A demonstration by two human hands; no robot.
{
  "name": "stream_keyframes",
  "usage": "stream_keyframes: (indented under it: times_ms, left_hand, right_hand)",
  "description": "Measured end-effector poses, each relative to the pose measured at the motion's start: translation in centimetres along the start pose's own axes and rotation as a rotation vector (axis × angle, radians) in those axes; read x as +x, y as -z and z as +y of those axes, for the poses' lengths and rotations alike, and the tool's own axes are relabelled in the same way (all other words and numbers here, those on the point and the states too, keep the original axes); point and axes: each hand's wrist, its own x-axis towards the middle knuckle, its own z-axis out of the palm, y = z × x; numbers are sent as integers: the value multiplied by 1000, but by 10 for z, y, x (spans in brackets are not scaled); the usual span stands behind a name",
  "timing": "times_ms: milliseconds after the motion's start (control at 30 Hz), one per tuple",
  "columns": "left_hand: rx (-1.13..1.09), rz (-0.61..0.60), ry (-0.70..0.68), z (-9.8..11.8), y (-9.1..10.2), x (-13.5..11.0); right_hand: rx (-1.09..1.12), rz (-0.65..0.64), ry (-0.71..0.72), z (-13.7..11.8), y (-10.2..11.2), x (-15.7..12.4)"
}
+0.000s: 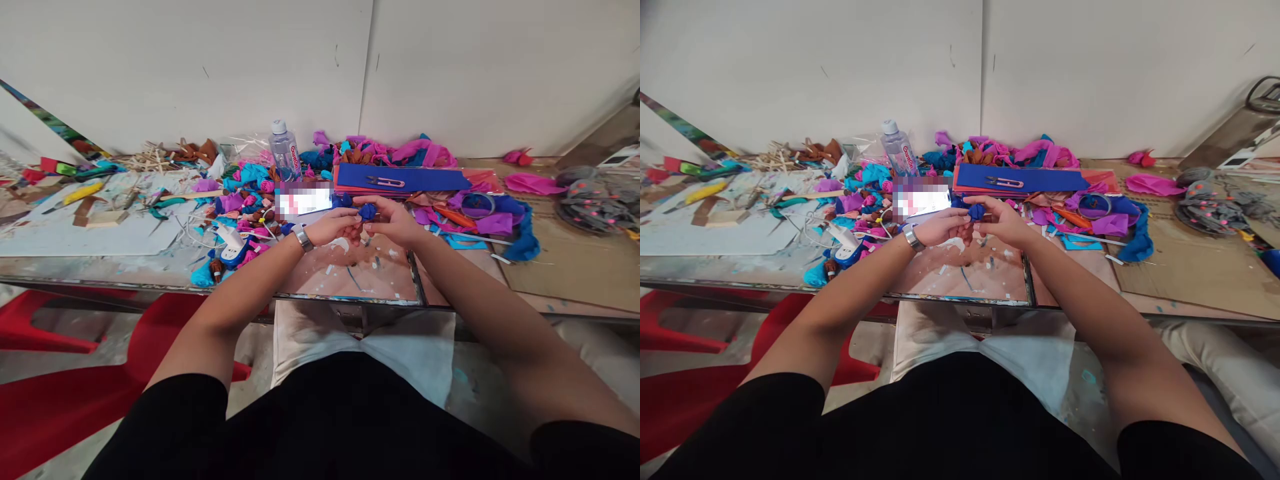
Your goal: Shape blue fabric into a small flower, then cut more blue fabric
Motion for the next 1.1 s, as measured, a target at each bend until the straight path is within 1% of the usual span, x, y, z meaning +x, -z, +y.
stream_keyframes:
  times_ms: [67, 167, 333, 533, 700, 800, 900, 967, 1100]
  left_hand:
    - [50, -8, 46, 0, 3, 0]
    - [111, 19, 76, 1, 5, 1]
    - [178, 50, 47, 3, 6, 1]
    - [194, 48, 25, 1, 9, 1]
    - [253, 65, -48, -1, 11, 2]
    - [307, 107, -113, -2, 11, 4]
    - [307, 204, -178, -3, 9, 5]
    - [278, 261, -205, -2, 8, 6]
    - [281, 316, -231, -1, 5, 5]
  right_hand:
    - [-77, -29, 24, -1, 2, 0]
    - [-100, -48, 35, 1, 2, 0]
    - [-136, 39, 45, 6, 1, 0]
    - [-153, 69, 49, 3, -1, 0]
    - [-135, 125, 31, -1, -4, 2]
    - [-127, 152, 28, 0, -4, 3]
    - [-107, 175, 38, 4, -3, 4]
    - [-90, 174, 45, 8, -2, 4]
    - [-82, 165, 67, 12, -2, 3]
